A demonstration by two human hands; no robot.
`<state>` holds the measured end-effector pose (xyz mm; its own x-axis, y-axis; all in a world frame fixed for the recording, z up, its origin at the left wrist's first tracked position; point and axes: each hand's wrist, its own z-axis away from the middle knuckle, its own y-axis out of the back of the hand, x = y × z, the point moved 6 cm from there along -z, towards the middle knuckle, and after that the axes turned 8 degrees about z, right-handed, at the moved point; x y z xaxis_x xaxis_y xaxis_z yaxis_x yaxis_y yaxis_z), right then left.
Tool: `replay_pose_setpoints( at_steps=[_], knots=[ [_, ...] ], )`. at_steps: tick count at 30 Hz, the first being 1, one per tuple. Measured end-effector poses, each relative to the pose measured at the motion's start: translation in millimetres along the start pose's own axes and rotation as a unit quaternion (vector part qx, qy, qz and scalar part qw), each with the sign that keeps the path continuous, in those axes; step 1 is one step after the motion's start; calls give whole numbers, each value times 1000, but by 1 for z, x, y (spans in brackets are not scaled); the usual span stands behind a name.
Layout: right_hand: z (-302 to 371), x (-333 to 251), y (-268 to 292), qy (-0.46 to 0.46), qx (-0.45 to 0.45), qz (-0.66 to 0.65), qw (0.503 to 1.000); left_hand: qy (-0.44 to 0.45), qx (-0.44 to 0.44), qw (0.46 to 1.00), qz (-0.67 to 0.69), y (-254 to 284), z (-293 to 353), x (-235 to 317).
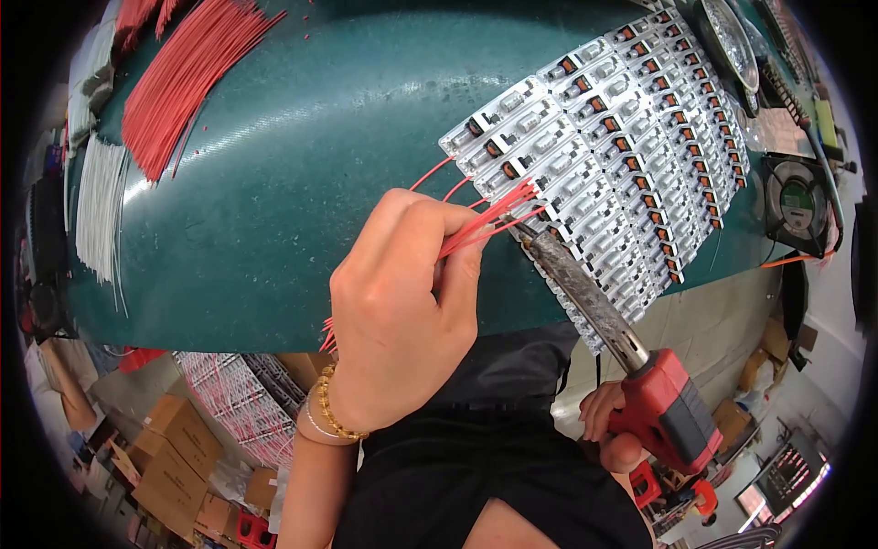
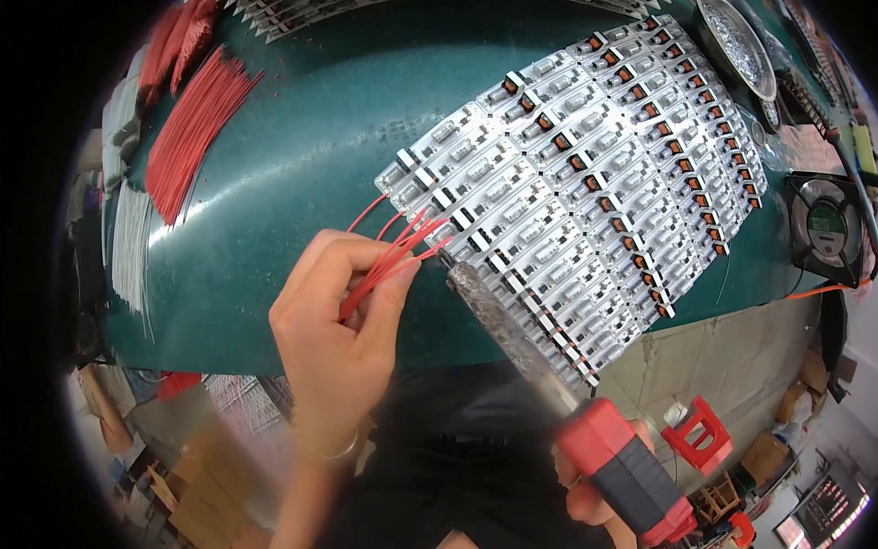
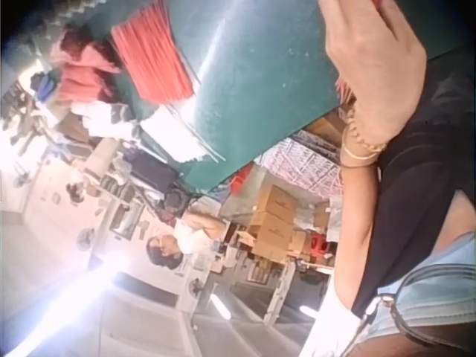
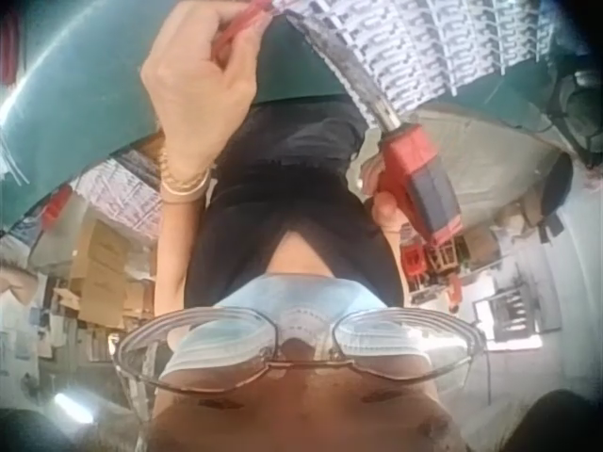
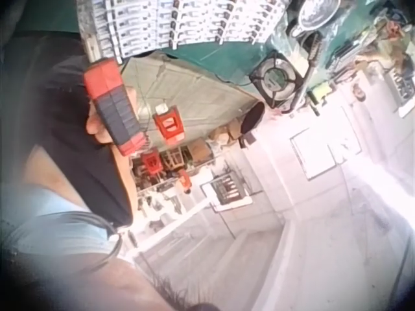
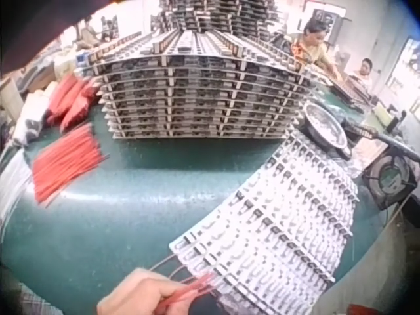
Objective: The person solders red and white wires onto an array of circuit boards using a soldering iron, picking up and positioning the wires by hand.
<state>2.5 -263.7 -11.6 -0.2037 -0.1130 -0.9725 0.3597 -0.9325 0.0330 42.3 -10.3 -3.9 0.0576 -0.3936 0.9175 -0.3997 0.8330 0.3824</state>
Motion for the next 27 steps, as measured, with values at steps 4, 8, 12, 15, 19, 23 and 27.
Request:
replay_pose_setpoints(
  at_steps=[4, 8, 12, 15, 19, 23, 27],
  knots=[
    [5, 3, 5, 13, -33, 5, 999, -27, 4, 1000, -2, 1, 0, 1],
    [2, 6, 2, 104, -77, 10, 992, -28, 4, 1000, -5, -2, 0, 0],
    [1, 5, 1, 85, -61, 19, 994, -29, 26, 999, 9, 0, 1, 0],
    [1, 0, 0, 130, -61, 10, 990, -50, 15, 999, 0, 1, 1, 2],
    [1, -5, 0, 47, -7, 24, 999, -160, 97, 982, -41, 16, 3, 9],
    [3, -3, 7, 66, 3, 16, 998, -61, 157, 983, 80, 31, 18, 12],
    [6, 5, 17, 80, 9, 23, 996, -45, 27, 999, -6, 8, 11, 10]
  ],
)
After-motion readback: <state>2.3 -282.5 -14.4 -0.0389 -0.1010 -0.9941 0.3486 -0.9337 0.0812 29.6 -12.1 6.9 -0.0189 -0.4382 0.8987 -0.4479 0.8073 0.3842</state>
